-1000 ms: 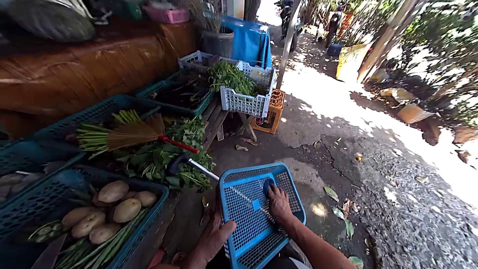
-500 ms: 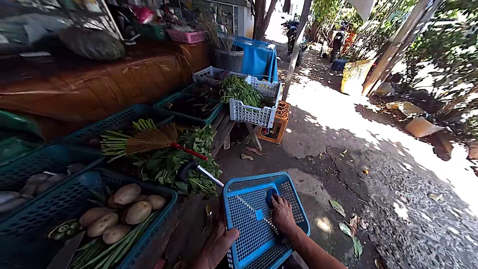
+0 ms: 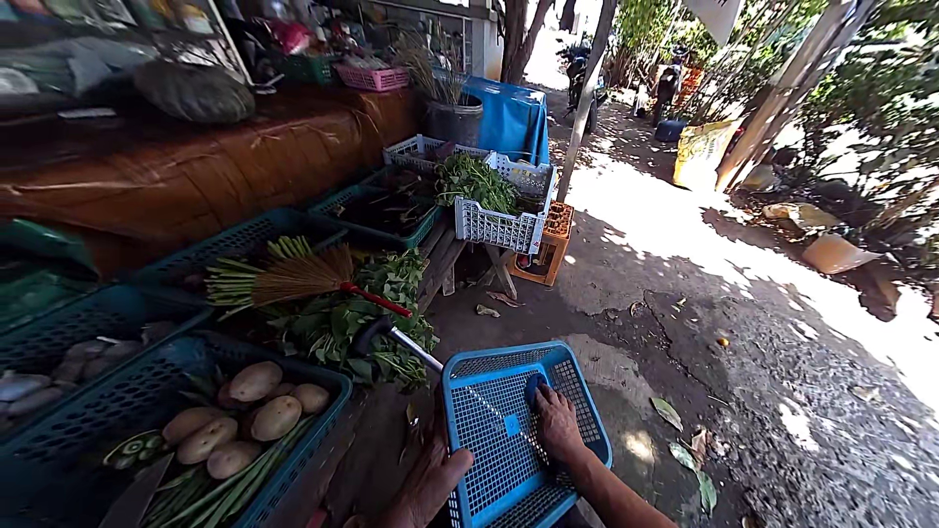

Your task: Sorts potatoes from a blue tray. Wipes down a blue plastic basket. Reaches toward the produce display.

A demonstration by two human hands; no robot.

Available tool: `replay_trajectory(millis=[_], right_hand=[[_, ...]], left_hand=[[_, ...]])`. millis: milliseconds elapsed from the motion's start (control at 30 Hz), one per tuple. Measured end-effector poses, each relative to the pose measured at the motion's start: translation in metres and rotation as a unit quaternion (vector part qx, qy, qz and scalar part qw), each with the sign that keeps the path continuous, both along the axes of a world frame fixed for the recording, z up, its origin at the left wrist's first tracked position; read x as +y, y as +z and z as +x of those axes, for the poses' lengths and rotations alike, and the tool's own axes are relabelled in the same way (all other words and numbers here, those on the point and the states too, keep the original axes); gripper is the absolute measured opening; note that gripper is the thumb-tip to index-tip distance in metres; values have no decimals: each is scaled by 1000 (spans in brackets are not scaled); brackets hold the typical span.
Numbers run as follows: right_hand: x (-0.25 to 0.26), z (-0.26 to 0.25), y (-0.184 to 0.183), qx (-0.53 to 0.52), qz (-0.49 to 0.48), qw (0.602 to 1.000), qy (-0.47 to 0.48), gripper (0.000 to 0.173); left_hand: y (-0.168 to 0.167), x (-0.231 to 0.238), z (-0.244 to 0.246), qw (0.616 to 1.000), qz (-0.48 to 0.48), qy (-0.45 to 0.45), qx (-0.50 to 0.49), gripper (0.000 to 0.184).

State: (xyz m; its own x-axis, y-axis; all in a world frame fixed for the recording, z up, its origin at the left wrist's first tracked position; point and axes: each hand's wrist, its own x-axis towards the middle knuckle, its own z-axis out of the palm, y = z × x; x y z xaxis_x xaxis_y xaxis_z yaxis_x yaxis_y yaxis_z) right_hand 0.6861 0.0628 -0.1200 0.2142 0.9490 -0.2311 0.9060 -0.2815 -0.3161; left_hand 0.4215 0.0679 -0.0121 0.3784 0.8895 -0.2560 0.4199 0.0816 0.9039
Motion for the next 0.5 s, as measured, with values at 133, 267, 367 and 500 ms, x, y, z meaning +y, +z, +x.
replay_trajectory(millis=[133, 267, 367, 500], right_hand=[[-1, 0, -1, 1, 13, 1000, -7, 56], [-1, 2, 1, -1, 4, 1000, 2, 55], [4, 14, 15, 99, 70, 992, -20, 49], [17, 27, 55, 247, 231, 937, -83, 42]], left_hand=[[-1, 0, 0, 1000, 3, -8, -6, 108], [-7, 0, 0, 1000, 8, -2, -18, 107], [-13, -1, -7, 998, 46, 22, -40, 109], [-5, -1, -18, 990, 81, 68, -88, 103]])
